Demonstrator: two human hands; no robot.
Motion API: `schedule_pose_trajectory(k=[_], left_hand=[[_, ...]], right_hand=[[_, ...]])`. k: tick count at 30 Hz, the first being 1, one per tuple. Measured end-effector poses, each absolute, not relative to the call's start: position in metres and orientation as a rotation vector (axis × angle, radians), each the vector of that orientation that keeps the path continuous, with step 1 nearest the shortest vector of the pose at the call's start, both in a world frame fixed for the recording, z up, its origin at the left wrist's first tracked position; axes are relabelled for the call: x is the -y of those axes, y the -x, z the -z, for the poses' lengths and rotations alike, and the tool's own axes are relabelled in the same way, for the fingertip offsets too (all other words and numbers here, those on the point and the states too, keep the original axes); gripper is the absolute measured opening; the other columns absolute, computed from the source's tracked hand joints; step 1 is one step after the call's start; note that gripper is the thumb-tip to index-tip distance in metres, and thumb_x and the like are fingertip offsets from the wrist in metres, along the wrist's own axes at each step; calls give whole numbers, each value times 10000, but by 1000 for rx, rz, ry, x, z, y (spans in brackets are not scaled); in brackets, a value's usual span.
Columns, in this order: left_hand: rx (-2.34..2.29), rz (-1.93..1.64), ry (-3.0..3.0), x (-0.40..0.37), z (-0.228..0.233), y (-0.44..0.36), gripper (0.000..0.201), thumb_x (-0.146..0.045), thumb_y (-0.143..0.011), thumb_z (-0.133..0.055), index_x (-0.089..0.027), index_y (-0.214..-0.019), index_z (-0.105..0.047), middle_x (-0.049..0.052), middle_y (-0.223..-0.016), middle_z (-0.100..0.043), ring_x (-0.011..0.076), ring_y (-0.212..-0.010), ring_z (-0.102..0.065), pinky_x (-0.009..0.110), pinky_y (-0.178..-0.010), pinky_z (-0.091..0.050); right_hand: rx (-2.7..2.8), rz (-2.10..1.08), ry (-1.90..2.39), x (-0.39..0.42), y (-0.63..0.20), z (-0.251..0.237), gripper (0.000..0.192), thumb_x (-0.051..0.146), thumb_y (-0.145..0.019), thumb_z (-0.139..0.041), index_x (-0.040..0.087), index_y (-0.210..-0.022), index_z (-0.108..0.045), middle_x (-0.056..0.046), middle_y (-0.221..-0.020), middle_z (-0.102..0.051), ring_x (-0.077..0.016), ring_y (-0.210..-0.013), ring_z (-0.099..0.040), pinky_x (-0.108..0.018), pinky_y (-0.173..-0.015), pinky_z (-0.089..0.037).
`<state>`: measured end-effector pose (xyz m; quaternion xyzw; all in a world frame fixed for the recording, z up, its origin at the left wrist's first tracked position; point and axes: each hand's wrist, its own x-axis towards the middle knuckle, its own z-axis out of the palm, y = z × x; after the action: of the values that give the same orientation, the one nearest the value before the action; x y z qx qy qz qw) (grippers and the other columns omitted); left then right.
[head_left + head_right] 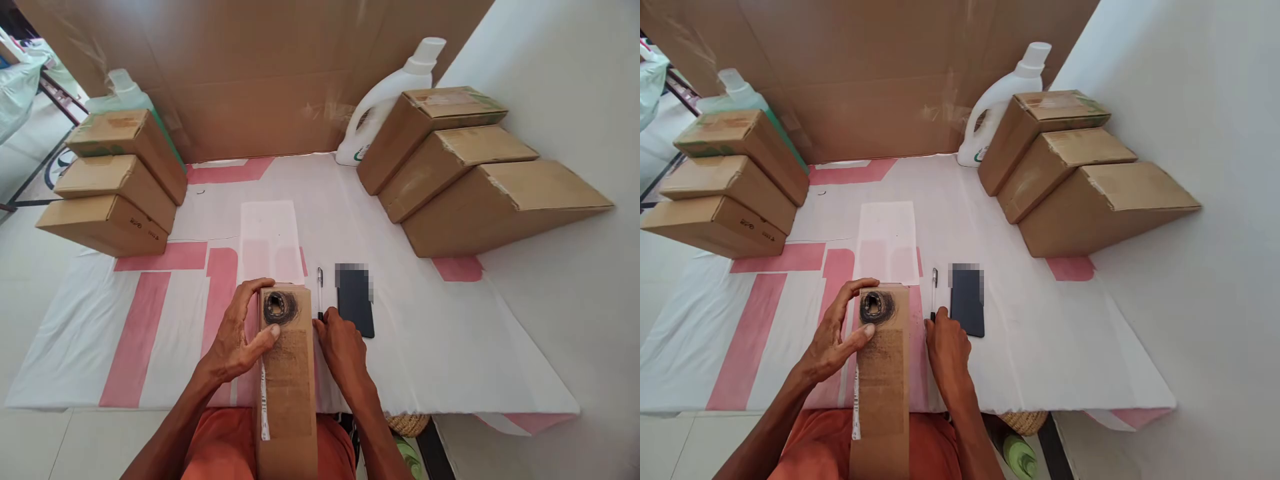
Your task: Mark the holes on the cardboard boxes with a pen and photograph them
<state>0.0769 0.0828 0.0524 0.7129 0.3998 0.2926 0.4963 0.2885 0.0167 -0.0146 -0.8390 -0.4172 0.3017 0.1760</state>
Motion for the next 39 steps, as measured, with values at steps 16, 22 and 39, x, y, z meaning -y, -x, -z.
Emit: schedule_pose_trajectory(k=[16, 22, 39], left_hand=[[-823, -749, -1869, -84, -53, -76, 612, -319, -907, -697, -255, -1470, -466, 132, -1474, -560, 337, -1392, -509, 541, -1184, -414], [-793, -767, -1886, -84, -54, -85, 635, -225, -868, -719, -260, -1453, -472, 119, -1464, -565, 309, -1375, -531, 508, -1185, -434], [-800, -757, -1881, -87, -52, -88, 599, -301, -903, -706, -251, -1450, -467, 125, -1469, -561, 315, -1393, -512, 506, -1198, -413]], right_hand=[[925, -965, 1136, -12, -257, -73, 78, 303, -946, -763, 234, -980, -777, -22, -748, -759, -147, -547, -689, -244, -475, -564], [1064, -906, 1215, -13, -257, -70, 61, 254, -957, -742, 258, -983, -797, -32, -912, -731, -109, -588, -648, -211, -462, -501], [1028, -792, 1391, -24, -277, -75, 176, 392, -979, -700, 222, -934, -698, 8, -715, -670, -133, -561, -593, -259, -538, -505]])
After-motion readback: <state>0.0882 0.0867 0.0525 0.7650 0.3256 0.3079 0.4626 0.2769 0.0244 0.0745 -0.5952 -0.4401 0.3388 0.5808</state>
